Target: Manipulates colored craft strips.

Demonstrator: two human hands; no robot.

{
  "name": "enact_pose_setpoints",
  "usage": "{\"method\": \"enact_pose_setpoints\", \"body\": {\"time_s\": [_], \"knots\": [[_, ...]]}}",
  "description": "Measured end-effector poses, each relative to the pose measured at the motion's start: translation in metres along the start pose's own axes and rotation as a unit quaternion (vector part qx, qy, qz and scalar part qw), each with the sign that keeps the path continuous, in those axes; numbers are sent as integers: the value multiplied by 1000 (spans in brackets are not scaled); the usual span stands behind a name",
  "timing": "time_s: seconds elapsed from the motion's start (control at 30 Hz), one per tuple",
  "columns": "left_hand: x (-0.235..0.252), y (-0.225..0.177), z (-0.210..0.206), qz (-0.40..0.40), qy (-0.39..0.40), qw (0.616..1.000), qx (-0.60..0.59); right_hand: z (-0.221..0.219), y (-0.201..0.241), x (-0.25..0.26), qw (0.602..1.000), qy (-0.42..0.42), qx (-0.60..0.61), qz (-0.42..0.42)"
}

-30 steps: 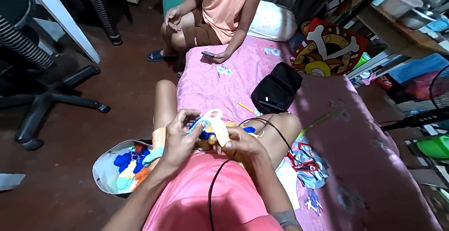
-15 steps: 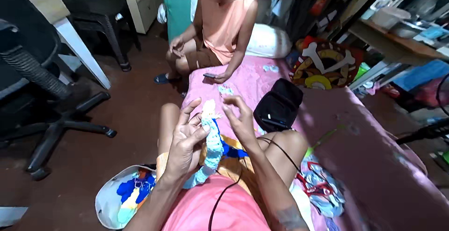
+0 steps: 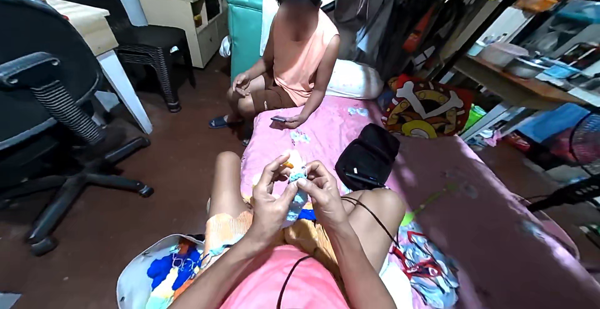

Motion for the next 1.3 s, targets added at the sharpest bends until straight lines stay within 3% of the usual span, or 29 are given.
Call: {"method": "enact_pose_setpoints", "body": {"time_s": [0.13, 0.27, 0.33, 0.43, 0.5, 0.57, 0.63, 0.83, 0.93, 1.07, 1.17, 1.3], "knots": [[-11, 13, 9, -16, 136, 990, 38, 9, -22, -3, 992, 31, 96, -77], [-7, 9, 30, -72, 114, 977, 167, 4, -39, -9, 968, 72, 197, -137], [4, 19, 35, -13, 157, 970, 186, -2, -45, -13, 956, 106, 226, -154], [4, 46, 27, 158, 303, 936, 90, -10, -50, -19, 947, 139, 231, -174], [-3, 53, 20, 209, 341, 916, 34, -12, -55, -21, 942, 141, 237, -189], [-5, 53, 19, 177, 318, 930, 42, -12, -61, -23, 936, 133, 247, -210], [-6, 46, 20, 95, 309, 943, 75, -11, -69, -26, 929, 121, 257, -235], [-20, 35, 14, 19, 344, 921, 181, -16, -84, -38, 911, 139, 262, -285], [-19, 34, 18, 29, 312, 922, 229, -15, -88, -40, 930, 128, 202, -278], [-9, 48, 37, 170, 258, 916, 257, -7, -72, -36, 980, 122, -52, -148], [-6, 50, 47, 223, 246, 905, 267, -10, -57, -38, 976, 133, -156, -80], [-7, 49, 45, 252, 270, 892, 261, -8, -54, -39, 969, 105, -208, -85]]}}
Point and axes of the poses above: each hand's wrist, its own x-axis towards the middle knuckle, its own z-axis out of the back of the hand, y = z × x, the point moved 10 cm from there along x, towards the middle knuckle, and after that the axes turned 10 degrees about -x, right-handed, at the moved point
